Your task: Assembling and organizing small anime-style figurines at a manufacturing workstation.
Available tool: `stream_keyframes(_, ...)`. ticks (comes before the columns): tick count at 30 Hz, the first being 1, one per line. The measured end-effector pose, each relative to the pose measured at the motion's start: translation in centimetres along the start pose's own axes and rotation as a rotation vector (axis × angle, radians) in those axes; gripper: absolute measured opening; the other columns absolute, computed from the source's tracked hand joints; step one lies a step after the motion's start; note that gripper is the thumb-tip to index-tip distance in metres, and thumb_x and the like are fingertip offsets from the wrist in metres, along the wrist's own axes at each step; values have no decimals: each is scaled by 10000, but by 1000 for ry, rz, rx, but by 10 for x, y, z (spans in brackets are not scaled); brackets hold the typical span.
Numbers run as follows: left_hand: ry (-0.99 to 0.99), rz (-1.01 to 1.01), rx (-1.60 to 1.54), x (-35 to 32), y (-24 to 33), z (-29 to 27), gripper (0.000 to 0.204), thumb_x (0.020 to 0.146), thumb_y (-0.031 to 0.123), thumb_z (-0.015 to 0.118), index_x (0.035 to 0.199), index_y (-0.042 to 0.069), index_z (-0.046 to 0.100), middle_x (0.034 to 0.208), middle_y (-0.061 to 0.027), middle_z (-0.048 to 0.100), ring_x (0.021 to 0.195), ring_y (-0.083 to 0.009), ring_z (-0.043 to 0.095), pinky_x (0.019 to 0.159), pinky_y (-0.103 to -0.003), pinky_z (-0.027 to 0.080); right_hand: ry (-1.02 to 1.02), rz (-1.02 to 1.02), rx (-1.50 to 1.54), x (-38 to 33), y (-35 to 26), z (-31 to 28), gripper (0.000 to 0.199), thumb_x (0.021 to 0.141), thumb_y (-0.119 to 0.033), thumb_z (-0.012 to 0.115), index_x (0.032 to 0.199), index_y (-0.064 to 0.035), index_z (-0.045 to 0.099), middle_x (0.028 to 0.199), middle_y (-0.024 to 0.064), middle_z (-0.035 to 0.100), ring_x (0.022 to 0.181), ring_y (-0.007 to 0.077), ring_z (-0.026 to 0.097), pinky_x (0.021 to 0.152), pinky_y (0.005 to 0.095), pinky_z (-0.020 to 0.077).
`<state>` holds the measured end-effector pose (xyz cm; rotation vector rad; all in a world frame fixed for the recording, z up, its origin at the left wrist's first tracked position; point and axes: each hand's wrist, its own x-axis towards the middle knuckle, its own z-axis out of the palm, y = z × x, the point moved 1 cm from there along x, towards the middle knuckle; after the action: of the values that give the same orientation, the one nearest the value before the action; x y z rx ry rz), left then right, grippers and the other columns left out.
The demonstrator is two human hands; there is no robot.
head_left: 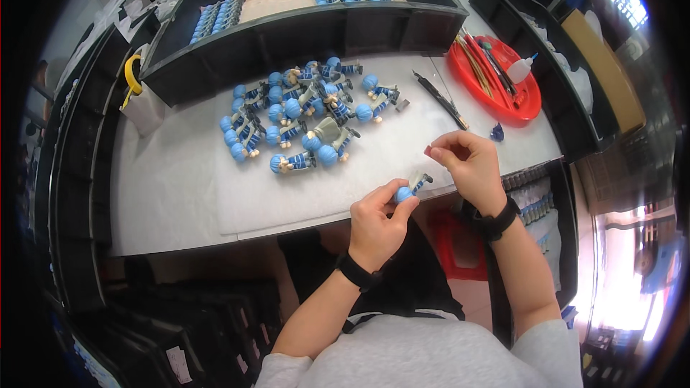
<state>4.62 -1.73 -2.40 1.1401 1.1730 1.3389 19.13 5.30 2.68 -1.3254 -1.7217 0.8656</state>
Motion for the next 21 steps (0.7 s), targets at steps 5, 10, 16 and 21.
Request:
stream_keyframes(5, 66, 52, -29, 1, -4, 2, 233, 727, 15, 652, 944, -54, 601, 756, -141, 625, 629, -137, 599, 591, -238, 492, 16, 119, 179, -16, 2, 17, 132, 721, 19, 639, 842, 22, 586, 680, 61, 605, 629, 80, 552, 580, 213, 443)
stream_keyframes(10, 54, 5, 1, 0, -5, 1, 226, 731, 17, 649, 938, -57, 599, 756, -137, 625, 604, -132, 594, 569, -235, 479, 73, 74, -66, -8, -4, 19, 139, 714, 15, 645, 776, 11, 521, 637, 48, 575, 591, 86, 536, 558, 228, 434)
stream_keyframes(16, 75, 82, -6, 8, 2, 14, 229, 731, 33, 652, 939, -44, 597, 694, -136, 604, 583, -133, 588, 526, -237, 450, 81, 14, 154, -12, 6, 19, 217, 706, 24, 658, 775, -1, 454, 615, 70, 553, 541, 109, 523, 511, 242, 413)
stream_keyframes(21, 81, 87, 1, 5, -12, 4, 226, 749, 0, 631, 965, -53, 590, 710, -92, 599, 626, -107, 576, 562, -211, 453, 122, 19, 23, -8, 2, 23, 234, 713, 40, 639, 729, -9, 411, 584, 68, 505, 550, 81, 479, 504, 244, 403)
